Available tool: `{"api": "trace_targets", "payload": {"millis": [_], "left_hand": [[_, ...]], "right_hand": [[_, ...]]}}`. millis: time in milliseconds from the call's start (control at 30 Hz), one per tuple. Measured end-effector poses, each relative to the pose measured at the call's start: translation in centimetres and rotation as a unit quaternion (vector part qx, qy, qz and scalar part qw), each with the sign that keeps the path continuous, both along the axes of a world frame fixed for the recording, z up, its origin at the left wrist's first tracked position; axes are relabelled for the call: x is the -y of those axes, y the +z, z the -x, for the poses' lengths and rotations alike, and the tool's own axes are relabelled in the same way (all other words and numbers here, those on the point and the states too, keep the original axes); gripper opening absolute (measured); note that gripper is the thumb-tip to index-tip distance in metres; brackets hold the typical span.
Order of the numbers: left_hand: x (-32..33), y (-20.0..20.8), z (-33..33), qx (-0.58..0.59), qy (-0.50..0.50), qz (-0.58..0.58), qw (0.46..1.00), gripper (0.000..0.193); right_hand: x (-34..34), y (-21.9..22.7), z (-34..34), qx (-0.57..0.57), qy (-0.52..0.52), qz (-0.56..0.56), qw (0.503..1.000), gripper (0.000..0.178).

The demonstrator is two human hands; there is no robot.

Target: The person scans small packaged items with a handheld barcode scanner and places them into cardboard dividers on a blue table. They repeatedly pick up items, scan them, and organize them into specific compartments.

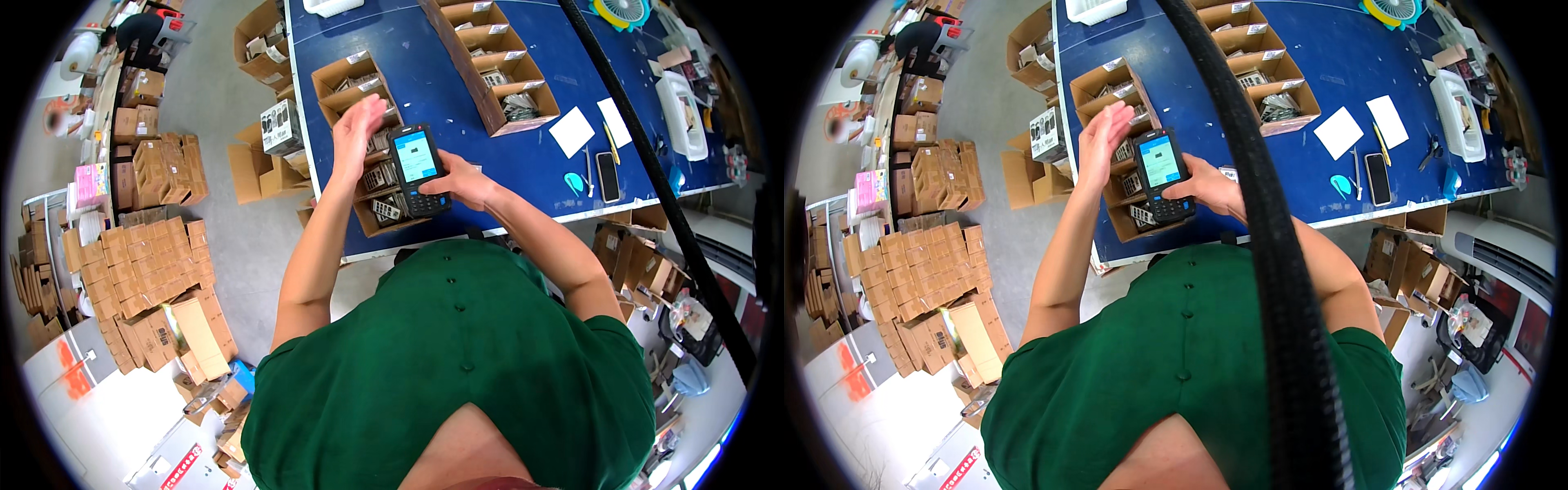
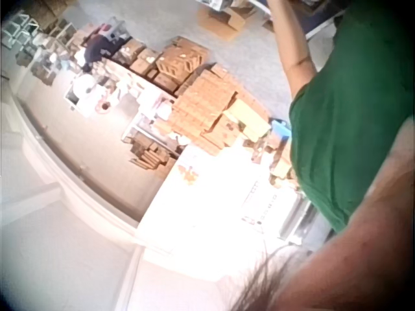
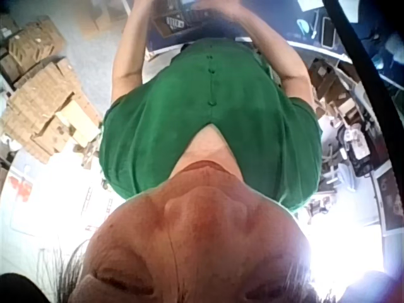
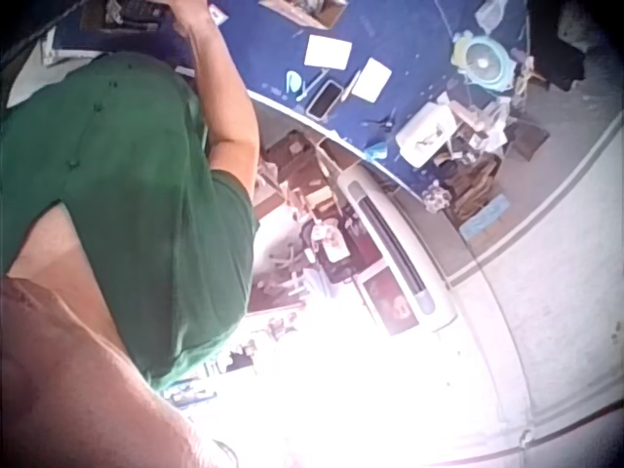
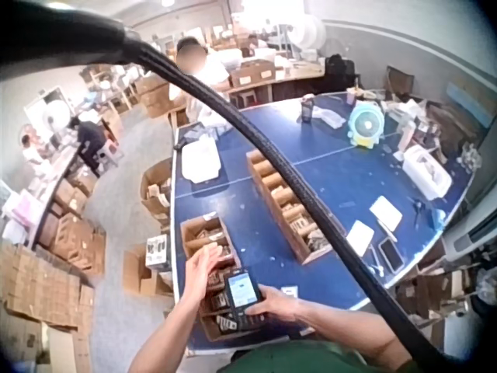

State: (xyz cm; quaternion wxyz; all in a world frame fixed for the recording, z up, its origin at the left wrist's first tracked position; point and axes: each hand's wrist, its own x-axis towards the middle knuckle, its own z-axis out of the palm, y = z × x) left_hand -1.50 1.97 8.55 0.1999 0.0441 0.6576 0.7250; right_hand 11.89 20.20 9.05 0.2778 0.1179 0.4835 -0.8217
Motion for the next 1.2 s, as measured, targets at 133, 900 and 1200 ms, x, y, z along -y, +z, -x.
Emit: {"api": "trace_targets", "payload": {"millis": [133, 900, 1200], "left_hand": [[-0.3, -3.8, 4.3, -0.089, -0.027, 0.028, 0.995, 0.058], [-0.1, -8.9, 6.3, -0.070, -0.106, 0.102, 0.987, 0.065], [0.0, -9.1, 6.5, -0.060, -0.100, 0.082, 0.990, 0.064]], "right_hand": [[1.0, -1.3, 2.3, 0.077, 0.020, 0.029, 0.996, 0.055], [0.7, 1.0, -0.5, -0.089, 0.010, -0.059, 0.994, 0.075], [0.4, 2.7, -1.1, -0.119, 0.010, -0.062, 0.991, 0.075]]}}
